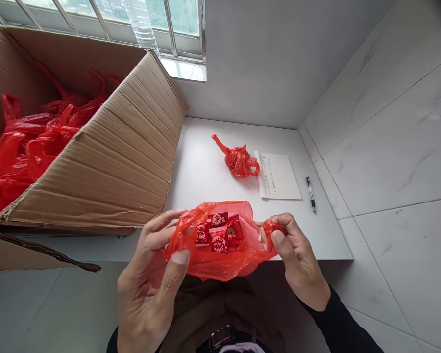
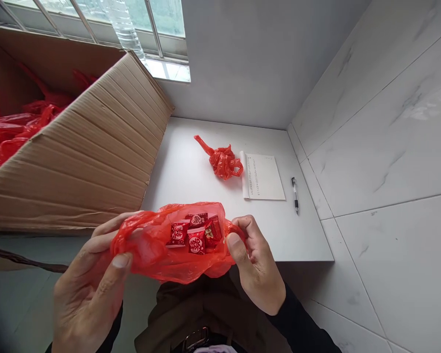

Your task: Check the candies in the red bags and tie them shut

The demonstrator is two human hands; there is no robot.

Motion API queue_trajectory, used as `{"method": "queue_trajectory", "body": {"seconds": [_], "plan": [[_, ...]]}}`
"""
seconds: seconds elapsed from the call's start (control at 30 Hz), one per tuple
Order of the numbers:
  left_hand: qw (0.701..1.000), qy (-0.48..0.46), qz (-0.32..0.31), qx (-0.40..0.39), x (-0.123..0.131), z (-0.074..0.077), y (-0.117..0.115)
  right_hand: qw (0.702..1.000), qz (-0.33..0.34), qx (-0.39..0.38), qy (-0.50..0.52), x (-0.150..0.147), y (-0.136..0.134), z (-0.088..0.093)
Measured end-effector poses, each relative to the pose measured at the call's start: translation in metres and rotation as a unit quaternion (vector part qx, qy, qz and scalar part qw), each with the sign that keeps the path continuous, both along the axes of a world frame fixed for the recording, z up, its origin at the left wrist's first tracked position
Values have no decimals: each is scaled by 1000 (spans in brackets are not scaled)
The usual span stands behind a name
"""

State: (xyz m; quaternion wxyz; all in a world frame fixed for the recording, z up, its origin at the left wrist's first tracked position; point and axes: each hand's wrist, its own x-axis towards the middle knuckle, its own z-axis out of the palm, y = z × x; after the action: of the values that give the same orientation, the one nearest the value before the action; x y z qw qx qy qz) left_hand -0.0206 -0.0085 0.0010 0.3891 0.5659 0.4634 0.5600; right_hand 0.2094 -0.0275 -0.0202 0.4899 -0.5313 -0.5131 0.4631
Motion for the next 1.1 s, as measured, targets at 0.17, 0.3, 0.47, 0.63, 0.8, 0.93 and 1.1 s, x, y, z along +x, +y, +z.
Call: {"method": "queue_trajectory", "body": {"seconds": [0.17,0.3,0.47,0.63,0.8,0.93,1.1], "plan": [[999,-20,-39,-5,3,-4,-3,1000,16,6,8,-3,1,1],[998,-54,-28,-21,3,-7,-5,1000,24,-5,9,-6,1,4],[997,-74,-21,-22,3,-7,-4,999,24,-23,4,-4,0,4],[998,-64,1,-22,0,-9,-6,1000,16,-26,-4,-2,-2,4],[997,-45,-33,-46,-1,-13,-1,999,13,-50,6,-1,-2,2],[998,29,-38,-30,1,-17,5,998,8,-57,16,-1,-1,3],[992,118,-34,-1,2,-38,-6,997,26,-72,15,-7,-2,10]]}}
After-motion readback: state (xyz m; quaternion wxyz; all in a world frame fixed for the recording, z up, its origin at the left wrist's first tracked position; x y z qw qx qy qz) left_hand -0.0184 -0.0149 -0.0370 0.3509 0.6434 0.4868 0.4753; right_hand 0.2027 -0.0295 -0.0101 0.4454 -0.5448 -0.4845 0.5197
